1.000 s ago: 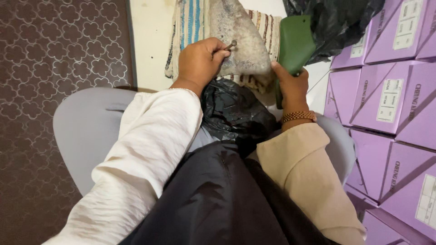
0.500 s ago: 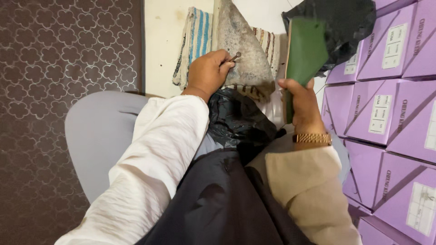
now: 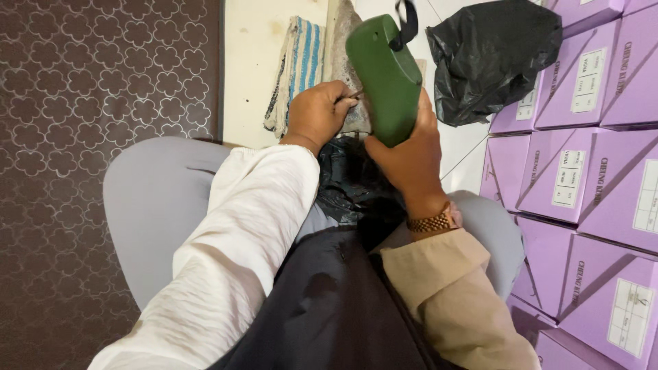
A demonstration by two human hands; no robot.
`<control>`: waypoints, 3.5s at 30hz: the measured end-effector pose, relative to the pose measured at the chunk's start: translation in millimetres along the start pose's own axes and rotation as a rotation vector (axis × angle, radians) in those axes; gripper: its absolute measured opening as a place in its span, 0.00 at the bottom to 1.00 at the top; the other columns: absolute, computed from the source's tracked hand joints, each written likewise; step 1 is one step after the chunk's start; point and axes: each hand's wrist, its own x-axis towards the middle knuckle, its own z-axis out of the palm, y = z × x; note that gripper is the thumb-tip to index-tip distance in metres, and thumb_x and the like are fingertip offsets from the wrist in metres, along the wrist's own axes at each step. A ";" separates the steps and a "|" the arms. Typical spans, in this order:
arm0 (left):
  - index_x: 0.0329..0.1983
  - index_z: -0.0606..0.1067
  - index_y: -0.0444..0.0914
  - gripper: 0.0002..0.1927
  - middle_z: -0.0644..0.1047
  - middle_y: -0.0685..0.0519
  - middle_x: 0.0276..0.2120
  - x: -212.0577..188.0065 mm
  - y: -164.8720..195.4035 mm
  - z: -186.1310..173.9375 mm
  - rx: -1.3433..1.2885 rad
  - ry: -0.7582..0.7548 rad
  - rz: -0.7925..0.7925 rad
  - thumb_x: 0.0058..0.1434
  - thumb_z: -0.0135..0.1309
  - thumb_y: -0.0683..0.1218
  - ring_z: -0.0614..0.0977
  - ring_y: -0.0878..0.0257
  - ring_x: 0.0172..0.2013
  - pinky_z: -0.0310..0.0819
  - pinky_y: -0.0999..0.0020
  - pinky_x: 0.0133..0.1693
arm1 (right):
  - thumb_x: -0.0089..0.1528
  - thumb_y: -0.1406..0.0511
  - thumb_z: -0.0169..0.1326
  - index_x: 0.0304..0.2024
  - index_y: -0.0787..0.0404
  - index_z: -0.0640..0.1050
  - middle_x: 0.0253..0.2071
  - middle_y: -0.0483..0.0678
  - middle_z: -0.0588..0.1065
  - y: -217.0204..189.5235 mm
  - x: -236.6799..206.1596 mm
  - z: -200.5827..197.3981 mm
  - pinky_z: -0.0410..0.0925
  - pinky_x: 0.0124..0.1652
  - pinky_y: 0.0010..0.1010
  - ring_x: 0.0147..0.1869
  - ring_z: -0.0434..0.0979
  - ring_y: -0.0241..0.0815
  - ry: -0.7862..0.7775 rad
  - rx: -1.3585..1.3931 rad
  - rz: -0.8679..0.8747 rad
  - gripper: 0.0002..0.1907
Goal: The person repeatedly picks up small dark decorative pieces, places them on a cloth-covered surface, and uses a green handheld tool to press and shape them. The person handles the pieces one at a time, occasionally inspecting them before continuing the shaping process.
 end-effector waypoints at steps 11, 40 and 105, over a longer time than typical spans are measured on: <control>0.33 0.81 0.44 0.07 0.82 0.50 0.31 -2.0 -1.5 8.3 -0.030 0.007 -0.041 0.58 0.65 0.51 0.83 0.49 0.32 0.75 0.55 0.34 | 0.62 0.64 0.70 0.64 0.69 0.65 0.53 0.54 0.74 -30.1 2.3 -18.5 0.75 0.55 0.40 0.55 0.79 0.50 0.139 0.395 -0.021 0.36; 0.34 0.79 0.40 0.05 0.80 0.47 0.34 -7.5 -6.4 -6.3 -0.076 0.235 0.005 0.58 0.64 0.43 0.80 0.45 0.38 0.75 0.55 0.40 | 0.55 0.64 0.72 0.66 0.64 0.63 0.53 0.52 0.75 48.1 -8.2 -26.5 0.72 0.53 0.37 0.54 0.77 0.48 -0.012 0.249 0.226 0.43; 0.40 0.76 0.35 0.11 0.81 0.49 0.35 224.1 -96.6 0.9 0.013 0.374 -0.363 0.60 0.66 0.43 0.84 0.62 0.36 0.78 0.67 0.39 | 0.69 0.63 0.51 0.53 0.60 0.77 0.46 0.47 0.82 108.7 63.2 3.1 0.73 0.45 0.28 0.43 0.83 0.39 -0.092 0.197 0.549 0.13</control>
